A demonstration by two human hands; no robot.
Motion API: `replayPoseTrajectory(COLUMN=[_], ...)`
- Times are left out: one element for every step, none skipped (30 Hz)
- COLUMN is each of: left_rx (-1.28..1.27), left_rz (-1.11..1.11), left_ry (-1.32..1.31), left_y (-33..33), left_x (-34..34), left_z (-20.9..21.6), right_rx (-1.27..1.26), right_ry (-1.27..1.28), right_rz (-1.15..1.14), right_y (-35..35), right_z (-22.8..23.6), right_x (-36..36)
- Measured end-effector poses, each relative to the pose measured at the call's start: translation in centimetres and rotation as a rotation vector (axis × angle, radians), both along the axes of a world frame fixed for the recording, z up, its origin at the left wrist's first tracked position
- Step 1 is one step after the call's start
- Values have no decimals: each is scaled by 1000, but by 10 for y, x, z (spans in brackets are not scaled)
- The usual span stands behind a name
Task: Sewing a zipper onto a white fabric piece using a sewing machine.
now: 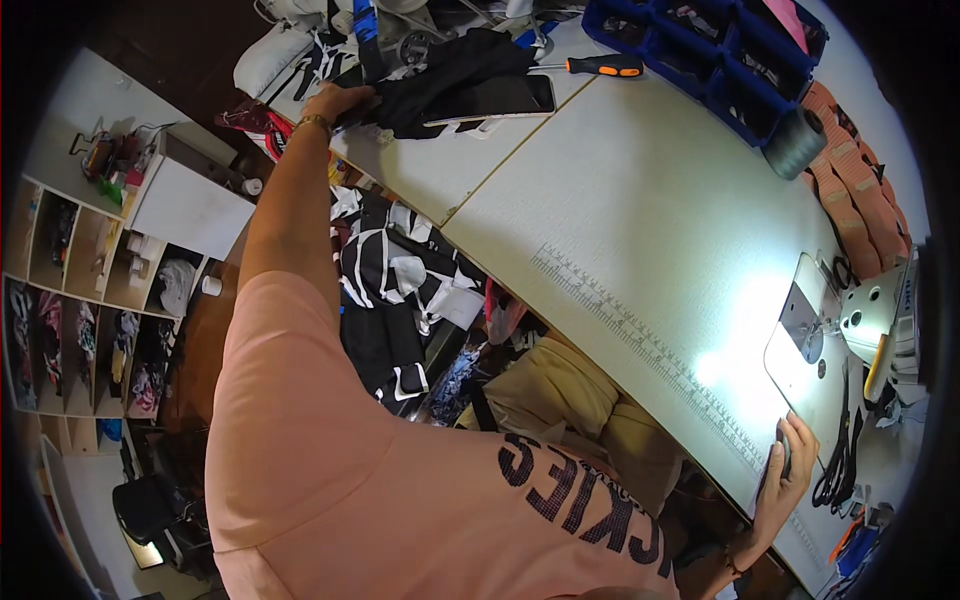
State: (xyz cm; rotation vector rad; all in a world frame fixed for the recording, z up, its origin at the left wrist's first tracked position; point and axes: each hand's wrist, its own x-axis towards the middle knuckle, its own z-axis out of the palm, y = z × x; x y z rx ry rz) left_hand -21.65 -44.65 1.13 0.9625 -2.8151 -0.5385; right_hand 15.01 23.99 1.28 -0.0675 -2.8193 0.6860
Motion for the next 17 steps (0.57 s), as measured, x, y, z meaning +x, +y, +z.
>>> replayPoseTrajectory(left_rx=[147,295,292,432,582,503,504,527,551,564,569,593,642,617,633,646,645], left_rz=[-1,0,-2,-21,-40,-257,-322,-186,-50,143,135,33,-79,-72,-141,-208,-208], left_ry=[52,104,101,46,-21,-17,38,22,-12,17,17,19,20,27,116,204,206], left_y=[-2,-2,-2,-6,-8,-7,-4,4,14,25,30,30,26,21,15,8,1], left_x=[1,2,3,6,15,25,36,36,33,28,32,37,41,43,45,47,46], left_z=[2,3,8,19,26,27,29,34,37,40,41,41,41,39,36,31,29], right_rx=[-2,4,-5,-28,-19,-34,-63,-48,-69,-106,-82,-29,8,25,3,-31,-16], right_ry=[1,-5,-2,3,3,9,15,20,24,31,31,30,34,36,36,39,34], right_rz=[-15,-4,-9,-26,-6,0,-12,6,6,-9,-3,24,38,49,36,12,26], right_y=[0,0,-1,-2,-2,-2,-3,-3,-3,-2,-1,1,2,1,1,0,1], right_z=[1,1,1,0,1,1,2,1,0,-1,-1,0,0,0,-1,-1,0], right_x=[0,0,0,-1,-2,-2,-3,-4,-4,-3,-2,-2,-3,-2,-2,-1,-1])
